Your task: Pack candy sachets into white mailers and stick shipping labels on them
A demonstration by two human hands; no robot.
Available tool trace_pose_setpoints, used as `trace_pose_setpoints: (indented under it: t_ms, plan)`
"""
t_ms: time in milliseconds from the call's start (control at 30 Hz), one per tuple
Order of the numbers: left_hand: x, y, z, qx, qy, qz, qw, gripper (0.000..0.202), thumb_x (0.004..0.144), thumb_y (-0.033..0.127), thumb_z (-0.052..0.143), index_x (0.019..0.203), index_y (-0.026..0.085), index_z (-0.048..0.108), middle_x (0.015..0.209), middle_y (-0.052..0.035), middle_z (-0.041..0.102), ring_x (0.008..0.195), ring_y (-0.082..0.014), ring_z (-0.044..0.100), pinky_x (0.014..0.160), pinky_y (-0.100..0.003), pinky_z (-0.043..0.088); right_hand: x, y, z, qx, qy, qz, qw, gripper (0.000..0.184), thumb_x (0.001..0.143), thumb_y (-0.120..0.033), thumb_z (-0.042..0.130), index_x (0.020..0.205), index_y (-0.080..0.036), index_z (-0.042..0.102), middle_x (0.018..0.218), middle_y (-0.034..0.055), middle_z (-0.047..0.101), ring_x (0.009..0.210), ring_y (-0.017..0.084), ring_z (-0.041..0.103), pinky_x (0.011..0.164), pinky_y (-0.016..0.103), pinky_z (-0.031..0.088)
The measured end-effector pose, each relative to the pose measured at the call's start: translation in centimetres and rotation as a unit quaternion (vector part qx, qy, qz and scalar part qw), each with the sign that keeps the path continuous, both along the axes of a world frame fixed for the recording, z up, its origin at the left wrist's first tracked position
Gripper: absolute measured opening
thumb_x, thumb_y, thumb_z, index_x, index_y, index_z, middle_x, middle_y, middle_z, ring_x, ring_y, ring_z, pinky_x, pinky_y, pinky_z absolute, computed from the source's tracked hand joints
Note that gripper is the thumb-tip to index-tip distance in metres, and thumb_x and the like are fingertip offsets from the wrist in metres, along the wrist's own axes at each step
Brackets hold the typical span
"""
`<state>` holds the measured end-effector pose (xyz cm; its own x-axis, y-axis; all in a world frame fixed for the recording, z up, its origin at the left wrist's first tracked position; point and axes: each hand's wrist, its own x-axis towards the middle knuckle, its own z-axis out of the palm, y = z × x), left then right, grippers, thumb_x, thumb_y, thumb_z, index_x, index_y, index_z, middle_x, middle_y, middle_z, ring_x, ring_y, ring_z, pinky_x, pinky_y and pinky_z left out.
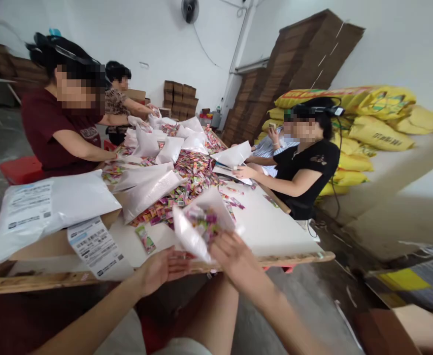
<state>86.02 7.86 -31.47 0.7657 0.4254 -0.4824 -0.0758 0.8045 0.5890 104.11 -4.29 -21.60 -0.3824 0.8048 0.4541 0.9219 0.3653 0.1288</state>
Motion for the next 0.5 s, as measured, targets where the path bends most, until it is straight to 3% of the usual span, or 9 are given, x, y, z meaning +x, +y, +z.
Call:
trace_pose_setpoints:
  t_ms: [67,133,200,300,400,500]
  plan:
    - [-2.8,-0.4,-1.0,-0.026,0.037,0.014,0.999,0.044,0.094,0.046,0.037,0.099,0.009,0.059,0.085,-0.0145,0.074,0.077,-0.0208,0.071,0.082,-0.035,0.053,-1.5,-2.8,-3.8,-0.078,0.04,-0.04,0.995,0.023,0.086,-0.003,0.043,0.081,-0.019,0.058,0.077,0.005,0.063,0.075,0.02,0.056,0.073,0.034,0.044]
    - [-4.8,-1.0,-1.0,-0.049,0.037,0.003,0.998,0.058,0.091,0.058,0.035,0.109,0.008,0.057,0.096,-0.0173,0.073,0.084,-0.0235,0.071,0.084,-0.037,0.053,-3.4,-4.9,-6.0,-0.142,0.086,-0.092,0.982,0.024,0.081,-0.002,0.047,0.09,-0.019,0.061,0.087,0.0082,0.067,0.086,0.024,0.059,0.08,0.037,0.046]
    - [-5.8,-1.6,-0.5,-0.04,0.033,-0.025,0.998,0.063,0.088,0.062,0.039,0.116,0.008,0.055,0.106,-0.0194,0.071,0.091,-0.0255,0.069,0.086,-0.04,0.052,-5.4,-6.0,-6.7,-0.212,0.144,-0.127,0.958,0.03,0.079,-0.006,0.053,0.105,-0.019,0.06,0.105,0.0115,0.066,0.102,0.028,0.058,0.089,0.041,0.045]
    - [-5.7,-3.0,0.0,0.018,0.055,-0.054,0.997,0.049,0.084,0.052,0.057,0.114,0.014,0.056,0.109,-0.0143,0.069,0.087,-0.0213,0.068,0.081,-0.035,0.053,-8.1,-5.8,-6.6,-0.31,0.235,-0.133,0.911,0.029,0.082,-0.011,0.057,0.11,-0.019,0.058,0.118,0.0116,0.062,0.112,0.029,0.055,0.095,0.042,0.043]
    - [-5.2,-4.7,-0.3,0.024,0.063,-0.065,0.996,0.045,0.074,0.041,0.073,0.107,0.016,0.058,0.099,-0.0091,0.07,0.076,-0.0193,0.066,0.069,-0.033,0.053,-10.1,-4.8,-7.3,-0.353,0.308,-0.144,0.872,0.028,0.086,-0.005,0.048,0.108,-0.018,0.059,0.114,0.0114,0.063,0.107,0.026,0.057,0.092,0.039,0.043]
    - [-4.8,-6.2,-0.7,0.003,0.051,-0.059,0.997,0.039,0.067,0.036,0.077,0.095,0.015,0.061,0.077,-0.0037,0.067,0.064,-0.0161,0.061,0.055,-0.026,0.047,-11.5,-4.5,-8.7,-0.354,0.416,-0.139,0.826,0.018,0.085,-0.005,0.052,0.095,-0.017,0.059,0.1,0.0081,0.065,0.093,0.021,0.059,0.082,0.031,0.045]
